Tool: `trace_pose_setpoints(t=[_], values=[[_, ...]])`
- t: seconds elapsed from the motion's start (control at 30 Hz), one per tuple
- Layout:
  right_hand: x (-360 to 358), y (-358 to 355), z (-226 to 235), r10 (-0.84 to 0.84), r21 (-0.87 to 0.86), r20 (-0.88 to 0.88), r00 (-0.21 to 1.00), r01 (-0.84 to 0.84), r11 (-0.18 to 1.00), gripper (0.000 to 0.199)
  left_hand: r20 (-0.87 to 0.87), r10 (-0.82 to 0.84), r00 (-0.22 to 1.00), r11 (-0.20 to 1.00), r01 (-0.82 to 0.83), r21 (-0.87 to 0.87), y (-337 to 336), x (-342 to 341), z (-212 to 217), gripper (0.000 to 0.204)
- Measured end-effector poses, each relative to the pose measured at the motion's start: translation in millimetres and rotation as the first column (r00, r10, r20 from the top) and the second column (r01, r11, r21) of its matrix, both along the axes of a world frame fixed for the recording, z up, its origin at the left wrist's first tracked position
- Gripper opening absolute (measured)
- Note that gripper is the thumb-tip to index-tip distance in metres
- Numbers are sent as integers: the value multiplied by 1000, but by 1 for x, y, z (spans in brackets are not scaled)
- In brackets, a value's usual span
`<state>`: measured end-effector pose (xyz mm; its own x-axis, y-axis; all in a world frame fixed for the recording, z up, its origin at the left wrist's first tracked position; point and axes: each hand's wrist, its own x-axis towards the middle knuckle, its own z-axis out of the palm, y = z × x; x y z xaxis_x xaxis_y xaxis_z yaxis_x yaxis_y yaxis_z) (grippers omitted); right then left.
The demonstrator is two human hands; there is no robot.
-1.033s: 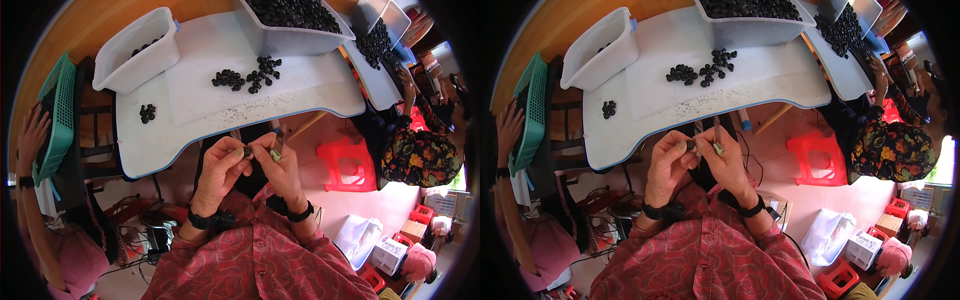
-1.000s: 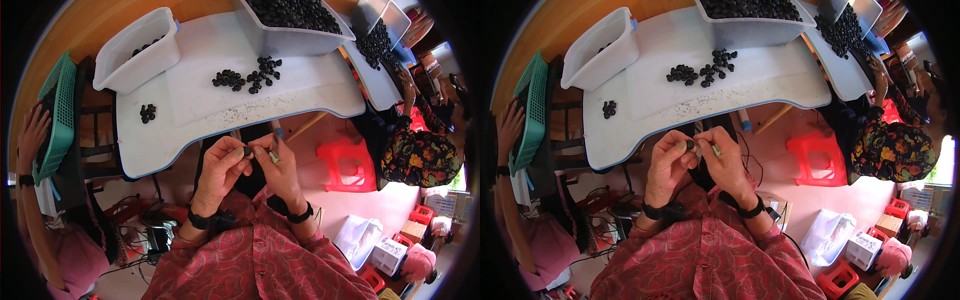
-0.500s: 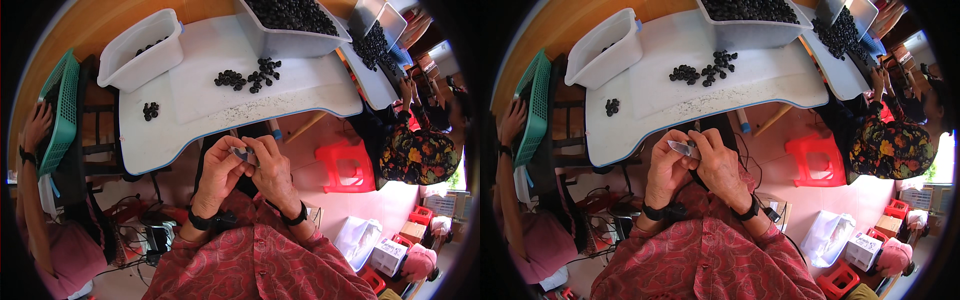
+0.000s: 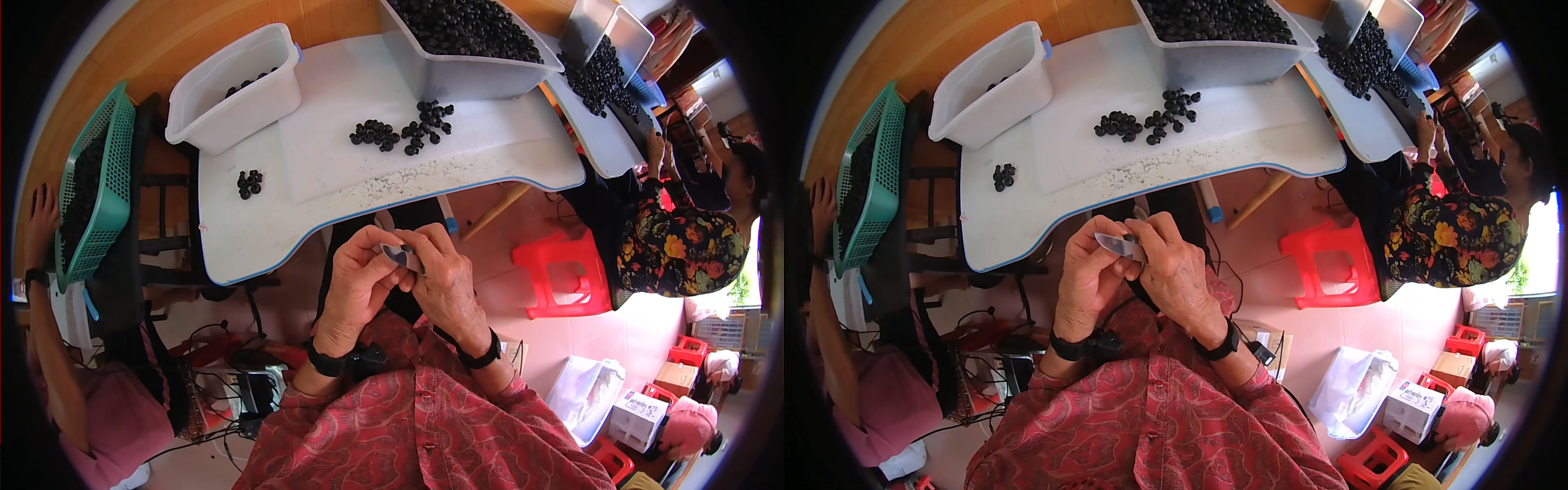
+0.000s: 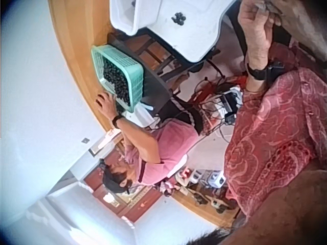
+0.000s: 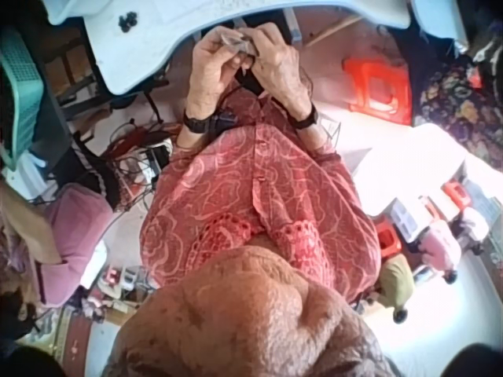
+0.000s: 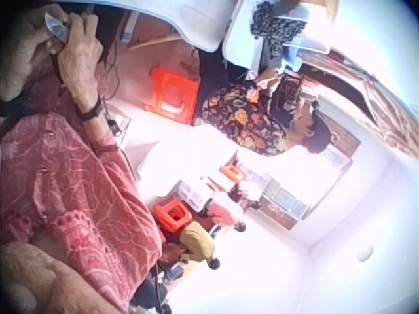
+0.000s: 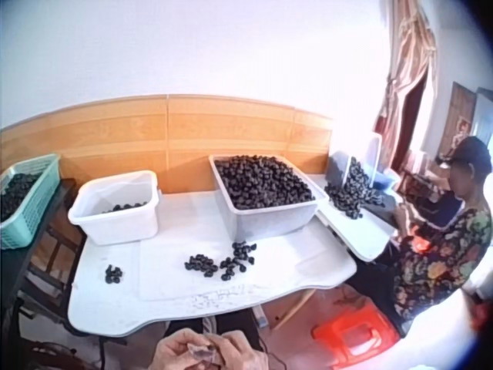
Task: Pitting and trimming small dark fruit (likely olives) using a knife.
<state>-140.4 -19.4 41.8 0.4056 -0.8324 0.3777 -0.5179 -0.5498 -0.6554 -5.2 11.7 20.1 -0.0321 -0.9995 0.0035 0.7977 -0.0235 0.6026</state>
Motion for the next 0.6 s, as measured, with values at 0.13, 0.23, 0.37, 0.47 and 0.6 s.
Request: trace_pose_setpoints(t=[0.13, 0.23, 0.37, 0.47, 0.6], values=[[-10, -9, -17, -81, 86, 2, 997, 80, 993, 28, 19, -81, 997, 993, 83, -87, 5, -5, 3, 8], [-10, -8, -11, -105, 126, 140, 985, 88, 988, 26, -55, -47, 997, 999, 45, -20, -1, 1, -1, 9], [-8, 1, -7, -71, 86, 126, 989, 60, 994, 30, -98, -37, 995, 998, 41, 41, 0, -3, -5, 9], [0, 7, 2, -70, 56, -5, 998, 70, 996, 37, -87, -40, 995, 999, 41, 16, 0, -1, -9, 10], [1, 8, 4, -84, 8, -59, 995, 84, 996, 40, -80, -60, 995, 998, 60, 7, -1, 0, -12, 12]])
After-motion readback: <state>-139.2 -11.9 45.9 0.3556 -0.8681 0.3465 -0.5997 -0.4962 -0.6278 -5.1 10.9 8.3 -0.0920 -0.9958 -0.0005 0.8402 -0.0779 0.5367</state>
